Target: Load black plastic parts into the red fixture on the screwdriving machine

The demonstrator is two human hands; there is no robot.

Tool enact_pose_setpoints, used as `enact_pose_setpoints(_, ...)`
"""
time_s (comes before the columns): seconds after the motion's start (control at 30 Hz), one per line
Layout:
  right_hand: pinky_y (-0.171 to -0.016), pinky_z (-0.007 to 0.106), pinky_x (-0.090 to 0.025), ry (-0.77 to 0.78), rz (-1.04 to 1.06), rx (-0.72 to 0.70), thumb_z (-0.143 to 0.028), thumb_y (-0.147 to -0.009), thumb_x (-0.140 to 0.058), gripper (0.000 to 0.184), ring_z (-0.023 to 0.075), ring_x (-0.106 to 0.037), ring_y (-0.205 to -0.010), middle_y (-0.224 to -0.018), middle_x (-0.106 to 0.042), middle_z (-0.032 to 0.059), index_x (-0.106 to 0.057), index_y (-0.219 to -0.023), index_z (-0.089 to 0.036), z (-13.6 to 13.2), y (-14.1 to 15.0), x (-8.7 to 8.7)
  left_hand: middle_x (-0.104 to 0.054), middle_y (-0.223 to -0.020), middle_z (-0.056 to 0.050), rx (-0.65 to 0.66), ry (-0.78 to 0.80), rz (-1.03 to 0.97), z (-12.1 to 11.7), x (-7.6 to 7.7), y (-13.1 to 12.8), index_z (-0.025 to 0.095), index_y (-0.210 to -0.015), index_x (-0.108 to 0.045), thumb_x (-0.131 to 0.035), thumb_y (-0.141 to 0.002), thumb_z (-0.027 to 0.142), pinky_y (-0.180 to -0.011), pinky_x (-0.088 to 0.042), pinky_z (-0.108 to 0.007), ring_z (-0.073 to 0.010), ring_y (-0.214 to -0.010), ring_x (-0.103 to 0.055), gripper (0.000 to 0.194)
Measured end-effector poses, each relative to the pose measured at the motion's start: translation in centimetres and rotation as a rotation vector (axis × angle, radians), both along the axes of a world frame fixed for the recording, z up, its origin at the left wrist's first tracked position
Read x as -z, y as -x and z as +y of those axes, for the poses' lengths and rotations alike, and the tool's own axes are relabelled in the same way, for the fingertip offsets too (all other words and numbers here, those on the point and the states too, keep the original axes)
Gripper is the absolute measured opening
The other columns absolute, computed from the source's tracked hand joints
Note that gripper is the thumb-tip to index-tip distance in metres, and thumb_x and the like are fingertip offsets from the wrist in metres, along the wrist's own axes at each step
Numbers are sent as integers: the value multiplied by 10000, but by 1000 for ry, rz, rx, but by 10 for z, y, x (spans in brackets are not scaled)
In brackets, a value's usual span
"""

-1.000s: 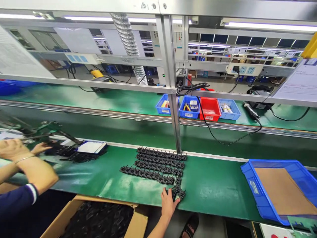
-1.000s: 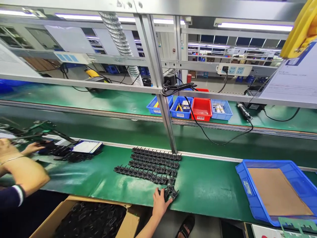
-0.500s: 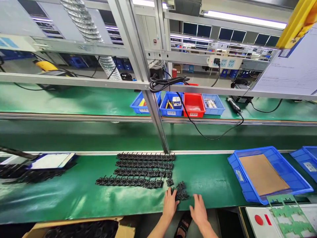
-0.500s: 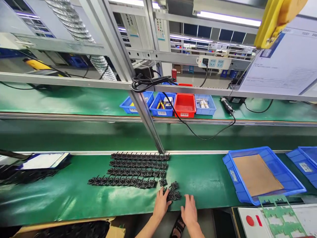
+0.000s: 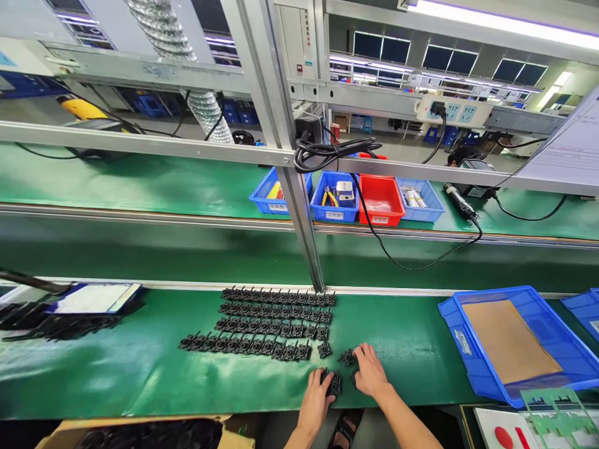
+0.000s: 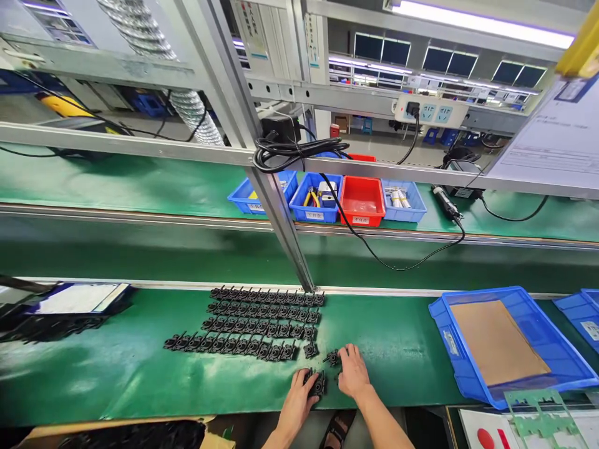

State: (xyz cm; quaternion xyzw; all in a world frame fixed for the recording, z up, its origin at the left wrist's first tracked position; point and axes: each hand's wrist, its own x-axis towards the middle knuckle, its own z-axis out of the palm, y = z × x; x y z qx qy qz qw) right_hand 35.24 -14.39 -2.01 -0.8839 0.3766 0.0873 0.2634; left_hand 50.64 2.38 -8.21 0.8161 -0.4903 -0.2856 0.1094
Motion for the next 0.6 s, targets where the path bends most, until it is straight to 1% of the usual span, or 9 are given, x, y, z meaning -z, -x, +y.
enact_pose_setpoints(0.07, -1173, 442, -421, -20, -26, -50, 49, -658, -581, 811, 327, -438, -1455, -1572, -464, 122, -562, -1410, -254, -12, -18, -2, -457, -1577, -123, 0, 25, 5, 2, 3, 0, 223, -1472, -593, -596, -778, 174, -1277, -338, -404, -305, -1525, -380, 695)
enact_pose_setpoints(0.13, -1142, 447, -449, -75, -32, -105, 65, -612, -606, 825, 338, -465, -1435, -1575, -487, 109, -613, -1372, -255, -20, -37, 0, -454, -1581, -132, 7, 25, 12, 3, 6, 0, 215, -1472, -589, -580, -789, 177, -1278, -338, -421, -313, -1522, -385, 685)
enact_pose_setpoints(0.23, -1135, 485, -457, -157, -53, -99, 21, -652, -663, 595, 340, -548, -1359, -1413, -642, 119, -718, -1204, -192, -28, -49, 8, -468, -1579, -122, 22, -1, 15, 3, 11, 0, 239, -1468, -587, -554, -793, 173, -1287, -328, -447, -317, -1526, -384, 680)
enact_pose_setpoints(0.3, -1174, 526, -417, -179, -93, 3, -48, -712, -696, 500, 359, -548, -1369, -1378, -666, 150, -729, -1200, -154, -33, -42, 10, -469, -1577, -120, 35, -13, 9, 4, 15, 0, 239, -1479, -577, -533, -798, 176, -1293, -327, -444, -320, -1523, -389, 685)
enact_pose_setpoints(0.37, -1196, 554, -388, -183, -162, 160, -154, -772, -711, 517, 397, -534, -1390, -1406, -649, 185, -703, -1289, -136, -38, -24, 6, -481, -1558, -126, 44, -20, 2, 7, 18, -1, 220, -1493, -568, -512, -816, 200, -1298, -328, -429, -327, -1508, -410, 680)
enact_pose_setpoints(0.4, -1177, 548, -415, -192, -208, 234, -218, -804, -706, 520, 404, -565, -1362, -1384, -667, 183, -693, -1319, -143, -41, -11, 3, -493, -1542, -128, 43, -20, 0, 9, 20, -2, 215, -1491, -572, -505, -827, 221, -1297, -333, -424, -332, -1496, -427, 668)
enact_pose_setpoints(0.5, -1002, 454, -576, -259, -379, 389, -391, -884, -654, 518, 343, -728, -1121, -1224, -759, 118, -673, -1364, -197, -45, 36, -13, -562, -1466, -115, 8, 35, -10, 17, 21, -11, 265, -1419, -647, -508, -855, 296, -1275, -380, -435, -348, -1434, -501, 582)
enact_pose_setpoints(0.53, -945, 420, -606, -275, -433, 431, -427, -892, -642, 542, 318, -753, -1054, -1209, -766, 106, -657, -1386, -205, -43, 54, -20, -595, -1425, -105, -7, 71, -16, 20, 19, -15, 301, -1371, -685, -525, -855, 319, -1260, -405, -445, -354, -1402, -534, 540)
enact_pose_setpoints(0.6, -909, 390, -623, -269, -516, 532, -467, -899, -625, 621, 299, -760, -1032, -1268, -740, 124, -598, -1455, -192, -36, 92, -36, -664, -1315, -90, -33, 145, -30, 25, 11, -24, 369, -1259, -752, -598, -821, 351, -1218, -460, -461, -366, -1327, -598, 464)
